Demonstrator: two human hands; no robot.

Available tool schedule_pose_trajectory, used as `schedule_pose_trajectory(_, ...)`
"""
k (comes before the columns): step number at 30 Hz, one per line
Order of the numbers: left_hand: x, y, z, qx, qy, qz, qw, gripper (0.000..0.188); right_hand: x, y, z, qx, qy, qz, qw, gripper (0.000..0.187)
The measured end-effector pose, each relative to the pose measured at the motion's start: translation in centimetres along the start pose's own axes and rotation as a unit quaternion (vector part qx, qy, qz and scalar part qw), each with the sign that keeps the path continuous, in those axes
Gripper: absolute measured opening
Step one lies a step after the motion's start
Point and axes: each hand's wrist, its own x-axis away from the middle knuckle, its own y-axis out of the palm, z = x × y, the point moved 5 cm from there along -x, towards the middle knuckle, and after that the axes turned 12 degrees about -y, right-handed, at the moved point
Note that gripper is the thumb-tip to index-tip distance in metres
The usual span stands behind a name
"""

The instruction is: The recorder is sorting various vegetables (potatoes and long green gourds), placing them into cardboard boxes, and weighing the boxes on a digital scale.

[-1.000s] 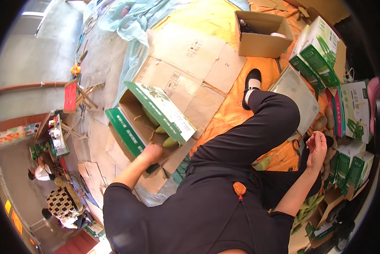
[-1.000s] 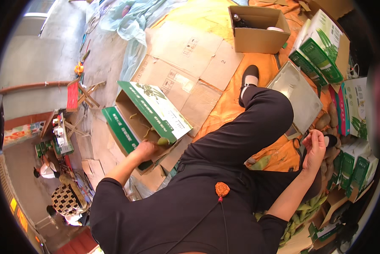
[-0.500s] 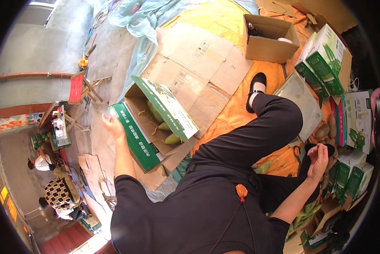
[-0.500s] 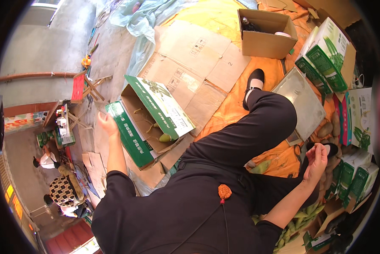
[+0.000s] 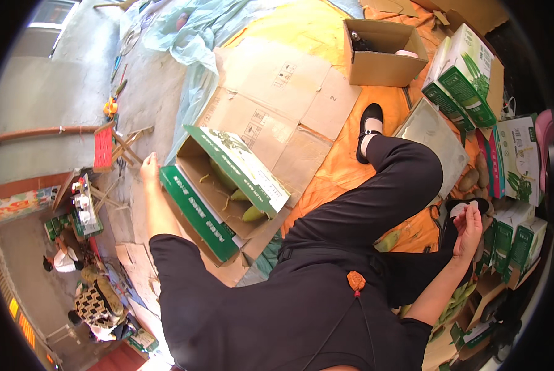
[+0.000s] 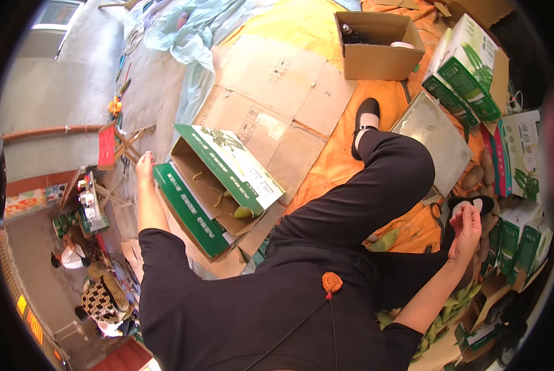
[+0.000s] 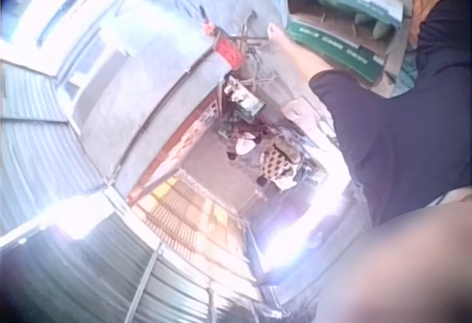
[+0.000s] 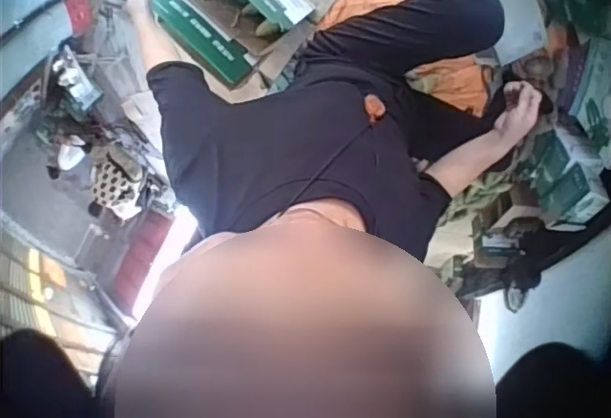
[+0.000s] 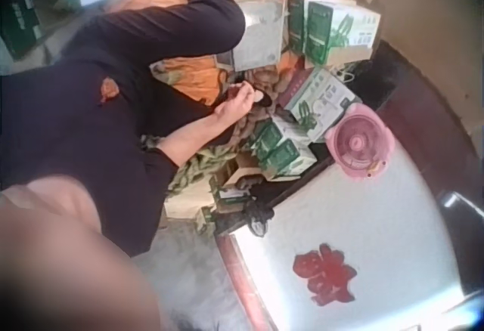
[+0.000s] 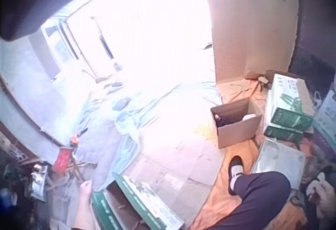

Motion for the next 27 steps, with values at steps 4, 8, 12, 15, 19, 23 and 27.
schedule_pose_trajectory(4, 1.9, 8.8, 5.9, -0.52, 0.205, -0.081, 0.825, 0.037, 1.4, 0.0, -0.6, 0.036, 0.007, 0.03, 0.999, 0.014)
schedule_pose_trajectory(8, -3.2, 9.7, 2.0, -0.768, 0.055, -0.141, 0.623, 0.031, 1.1, 2.5, -1.2, 0.035, 0.002, -0.001, 0.999, 0.014)
schedule_pose_trajectory(12, -1.5, 15.2, -0.2, -0.816, 0.099, -0.21, 0.529, 0.036, 1.0, 3.0, -1.7, 0.067, -0.006, -0.016, 0.998, 0.013)
schedule_pose_trajectory(15, 2.5, 15.2, -1.4, -0.716, 0.11, -0.227, 0.651, 0.037, 1.2, 3.1, -1.6, 0.081, -0.001, -0.008, 0.997, 0.014)
schedule_pose_trajectory(19, 5.7, 12.2, -0.6, -0.551, 0.059, -0.22, 0.803, 0.038, 1.2, 4.4, -2.1, 0.083, -0.005, -0.011, 0.996, 0.015)
schedule_pose_trajectory(23, 8.0, 6.7, -2.3, -0.354, -0.008, -0.218, 0.91, 0.039, 1.5, 4.6, -1.9, 0.07, 0.017, -0.007, 0.997, 0.015)
schedule_pose_trajectory(27, 9.2, -0.4, -5.0, -0.143, -0.099, -0.213, 0.961, 0.041, 1.3, 4.0, -1.6, 0.076, 0.012, -0.019, 0.997, 0.014)
